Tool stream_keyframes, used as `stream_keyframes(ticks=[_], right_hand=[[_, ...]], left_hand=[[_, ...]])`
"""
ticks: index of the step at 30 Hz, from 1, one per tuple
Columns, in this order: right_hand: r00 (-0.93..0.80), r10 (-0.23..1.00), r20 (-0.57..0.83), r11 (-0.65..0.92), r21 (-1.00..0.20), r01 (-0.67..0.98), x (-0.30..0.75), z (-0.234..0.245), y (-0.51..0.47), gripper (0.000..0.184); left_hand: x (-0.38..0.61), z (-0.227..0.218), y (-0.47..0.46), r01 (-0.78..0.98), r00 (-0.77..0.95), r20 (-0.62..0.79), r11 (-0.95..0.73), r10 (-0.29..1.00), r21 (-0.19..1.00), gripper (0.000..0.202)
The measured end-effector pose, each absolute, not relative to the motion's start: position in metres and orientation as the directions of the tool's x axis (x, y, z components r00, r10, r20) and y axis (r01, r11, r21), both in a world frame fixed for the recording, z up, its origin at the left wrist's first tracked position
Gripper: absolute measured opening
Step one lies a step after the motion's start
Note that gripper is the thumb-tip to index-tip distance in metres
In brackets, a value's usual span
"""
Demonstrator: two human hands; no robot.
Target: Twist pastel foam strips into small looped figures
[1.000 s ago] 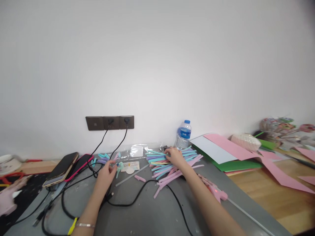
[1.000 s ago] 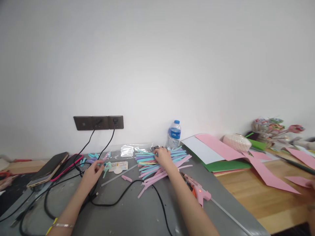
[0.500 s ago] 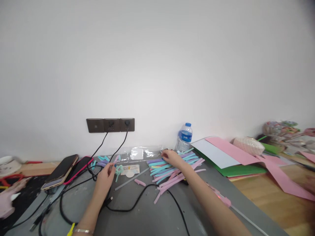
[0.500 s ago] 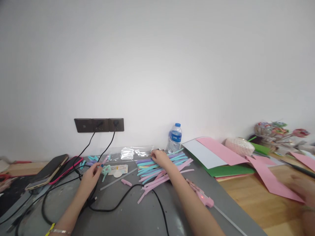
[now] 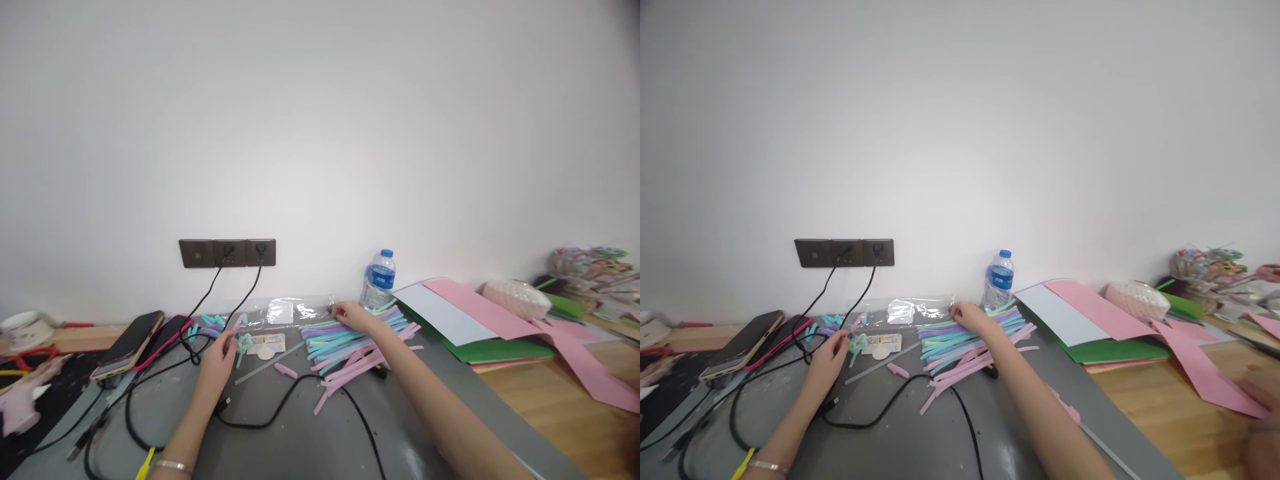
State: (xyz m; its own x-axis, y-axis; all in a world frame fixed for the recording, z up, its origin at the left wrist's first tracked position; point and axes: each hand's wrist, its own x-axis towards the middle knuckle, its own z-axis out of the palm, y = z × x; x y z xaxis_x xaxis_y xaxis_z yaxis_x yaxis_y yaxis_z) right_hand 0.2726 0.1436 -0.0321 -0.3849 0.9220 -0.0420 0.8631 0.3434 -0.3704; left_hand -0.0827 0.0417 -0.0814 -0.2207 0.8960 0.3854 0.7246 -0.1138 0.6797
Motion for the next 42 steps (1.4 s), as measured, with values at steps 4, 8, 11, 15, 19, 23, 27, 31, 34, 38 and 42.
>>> stream_keyframes(ticks=[4,8,11,15,19,23,27,31,34,38,42], right_hand=[[-0.335,0.941,-0.057,0.305,-0.289,0.907,0.267,-0.038,0.143,0.016],[-0.322,0.944,-0.075,0.297,-0.235,0.926,0.26,-0.039,0.143,0.023],[-0.346,0.936,-0.065,0.322,-0.24,0.916,0.261,-0.036,0.142,0.02],[-0.393,0.919,-0.041,0.361,-0.315,0.878,0.269,-0.032,0.144,0.005],[-0.455,0.89,-0.018,0.406,-0.423,0.81,0.277,-0.031,0.147,0.015],[-0.488,0.873,0.014,0.434,-0.48,0.763,0.28,-0.032,0.149,0.032],[-0.536,0.844,0.015,0.464,-0.522,0.716,0.278,-0.034,0.148,0.028],[-0.555,0.831,0.027,0.48,-0.539,0.692,0.274,-0.033,0.145,0.019],[-0.567,0.822,0.06,0.506,-0.535,0.676,0.274,-0.029,0.14,0.02],[-0.58,0.81,0.087,0.539,-0.501,0.677,0.279,-0.027,0.133,0.023],[-0.546,0.83,0.109,0.536,-0.425,0.73,0.288,-0.029,0.13,0.026]], left_hand=[[-0.083,-0.083,0.042,0.718,-0.221,0.37,-0.106,0.902,0.688,0.036],[-0.083,-0.083,0.041,0.704,-0.233,0.361,-0.1,0.903,0.704,0.035],[-0.083,-0.084,0.041,0.716,-0.226,0.372,-0.105,0.9,0.69,0.035],[-0.083,-0.086,0.042,0.706,-0.221,0.373,-0.116,0.901,0.699,0.035],[-0.081,-0.085,0.04,0.694,-0.214,0.378,-0.132,0.901,0.707,0.037],[-0.079,-0.08,0.037,0.69,-0.212,0.362,-0.123,0.908,0.713,0.036],[-0.077,-0.078,0.035,0.697,-0.208,0.362,-0.122,0.909,0.707,0.036],[-0.078,-0.078,0.035,0.706,-0.204,0.362,-0.12,0.91,0.698,0.034],[-0.077,-0.077,0.035,0.707,-0.203,0.368,-0.124,0.907,0.696,0.035],[-0.076,-0.077,0.034,0.704,-0.202,0.377,-0.133,0.904,0.697,0.035],[-0.076,-0.077,0.034,0.703,-0.197,0.383,-0.142,0.902,0.696,0.036]])
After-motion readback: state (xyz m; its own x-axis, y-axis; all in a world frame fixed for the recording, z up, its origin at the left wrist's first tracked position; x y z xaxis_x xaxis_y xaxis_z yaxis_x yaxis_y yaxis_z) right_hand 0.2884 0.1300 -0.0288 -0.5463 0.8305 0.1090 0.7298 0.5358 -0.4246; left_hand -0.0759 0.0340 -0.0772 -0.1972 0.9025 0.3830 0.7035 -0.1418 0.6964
